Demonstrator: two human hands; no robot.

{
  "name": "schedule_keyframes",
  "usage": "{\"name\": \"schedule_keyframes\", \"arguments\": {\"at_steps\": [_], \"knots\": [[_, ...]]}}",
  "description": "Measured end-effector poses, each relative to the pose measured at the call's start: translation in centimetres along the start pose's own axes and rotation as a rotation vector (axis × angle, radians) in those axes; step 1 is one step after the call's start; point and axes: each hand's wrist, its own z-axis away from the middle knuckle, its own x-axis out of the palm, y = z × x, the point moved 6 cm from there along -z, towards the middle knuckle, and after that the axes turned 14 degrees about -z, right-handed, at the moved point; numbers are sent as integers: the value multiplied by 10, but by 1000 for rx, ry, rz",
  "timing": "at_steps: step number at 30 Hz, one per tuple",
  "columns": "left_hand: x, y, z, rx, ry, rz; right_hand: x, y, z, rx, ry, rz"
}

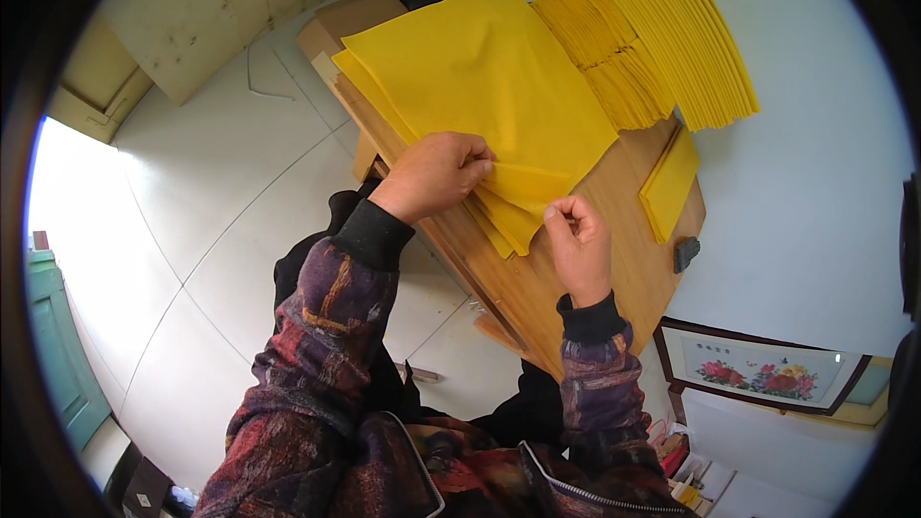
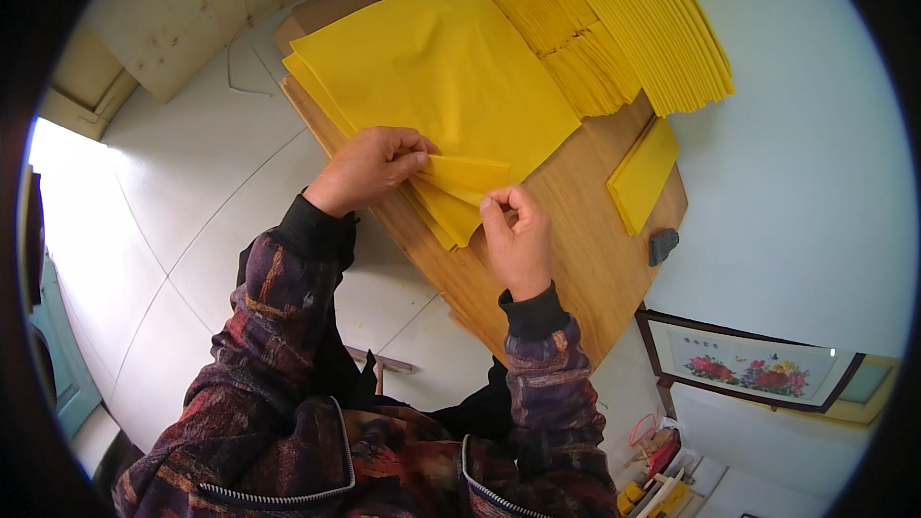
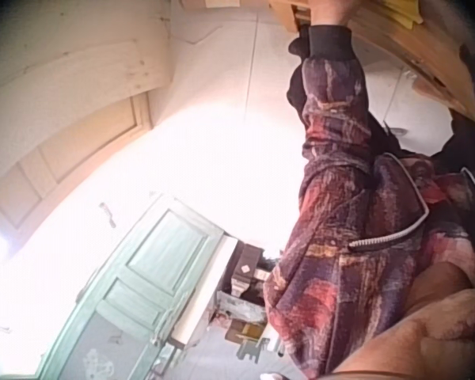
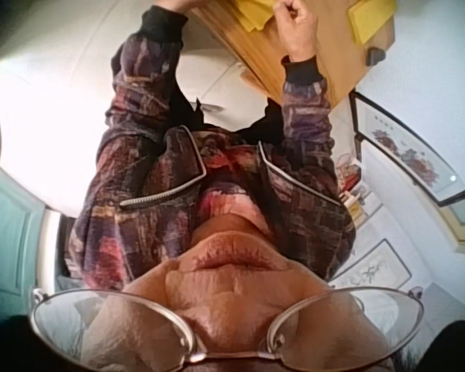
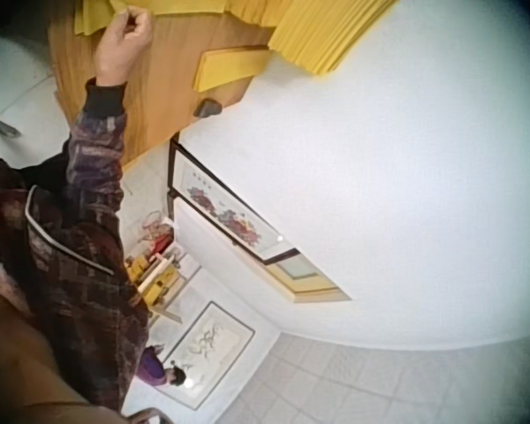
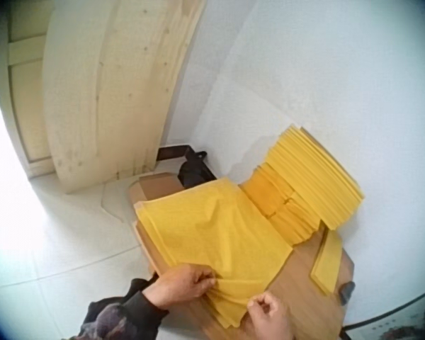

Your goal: The person folds yellow paper sheets on a wooden table, aligning edges and pressing creases. They stack the folded sheets and continue folding additional sheets from a large pile.

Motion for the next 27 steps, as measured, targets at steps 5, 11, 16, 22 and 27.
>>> {"name": "schedule_keyframes", "arguments": {"at_steps": [5, 11, 16, 22, 27], "knots": [[0, 1, 1, 40, -31, 1, -1, -8, -23, -150, 96, 166], [5, -5, -2, -26, -3, 38, -4, -32, 5, -458, 246, 372], [7, -6, -2, -25, -3, 91, 24, -15, 39, -350, -11, 406], [4, -5, -2, -29, 20, 25, 24, -9, 32, -319, -25, 410], [1, -3, 0, -17, 6, 37, 17, -11, 23, -273, -24, 296]]}}
